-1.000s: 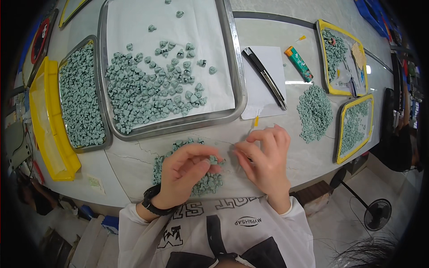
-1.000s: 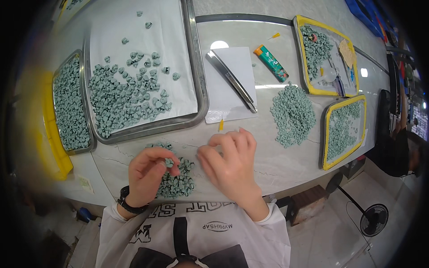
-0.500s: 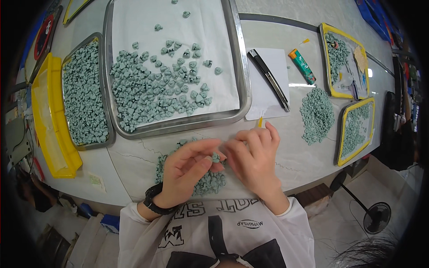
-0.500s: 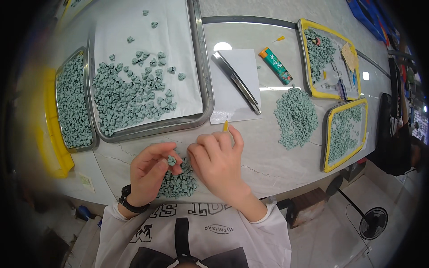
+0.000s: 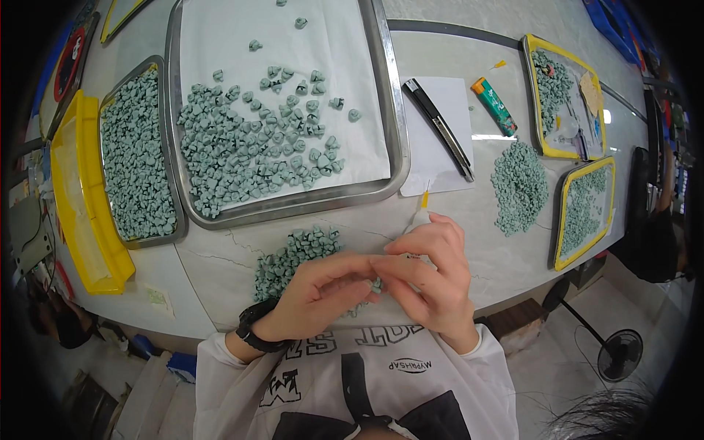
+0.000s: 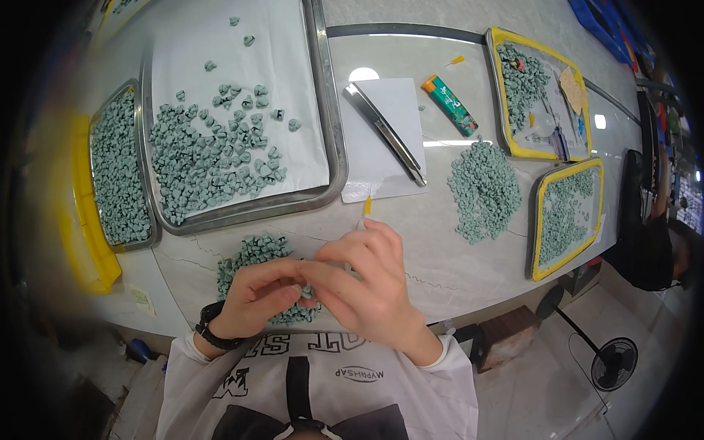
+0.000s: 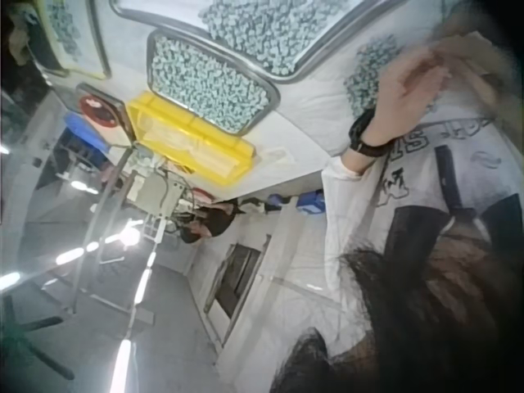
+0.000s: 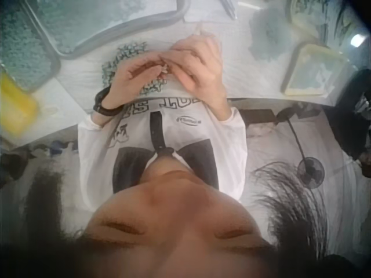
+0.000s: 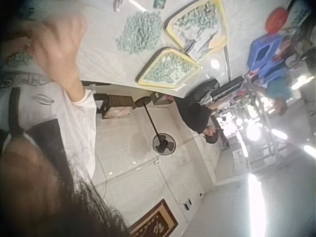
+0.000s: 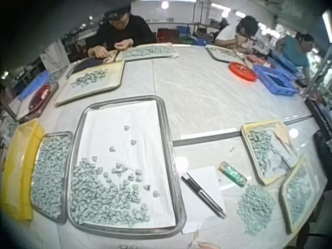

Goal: The person assembles small plastic components by applying glue from a bottle and joining the pieces together by hand.

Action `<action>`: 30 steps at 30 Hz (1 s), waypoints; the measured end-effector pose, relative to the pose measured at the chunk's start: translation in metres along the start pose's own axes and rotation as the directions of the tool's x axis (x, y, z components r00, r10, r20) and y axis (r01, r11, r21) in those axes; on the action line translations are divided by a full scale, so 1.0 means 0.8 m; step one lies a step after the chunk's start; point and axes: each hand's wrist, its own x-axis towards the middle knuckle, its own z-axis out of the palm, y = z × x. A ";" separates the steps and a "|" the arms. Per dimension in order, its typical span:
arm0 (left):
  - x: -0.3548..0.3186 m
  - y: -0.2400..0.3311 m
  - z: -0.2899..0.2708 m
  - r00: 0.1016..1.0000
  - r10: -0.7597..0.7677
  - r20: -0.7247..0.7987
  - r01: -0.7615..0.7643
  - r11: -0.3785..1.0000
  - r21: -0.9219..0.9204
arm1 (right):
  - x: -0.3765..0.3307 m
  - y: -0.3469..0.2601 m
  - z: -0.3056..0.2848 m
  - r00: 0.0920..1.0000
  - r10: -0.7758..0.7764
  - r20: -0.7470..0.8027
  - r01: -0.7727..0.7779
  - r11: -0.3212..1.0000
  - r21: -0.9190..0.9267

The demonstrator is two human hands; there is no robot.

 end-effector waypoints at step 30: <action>0.000 0.007 0.005 1.000 -0.022 0.001 0.022 0.999 -0.048 | 0.003 0.008 -0.010 0.998 -0.058 0.019 0.055 0.990 0.128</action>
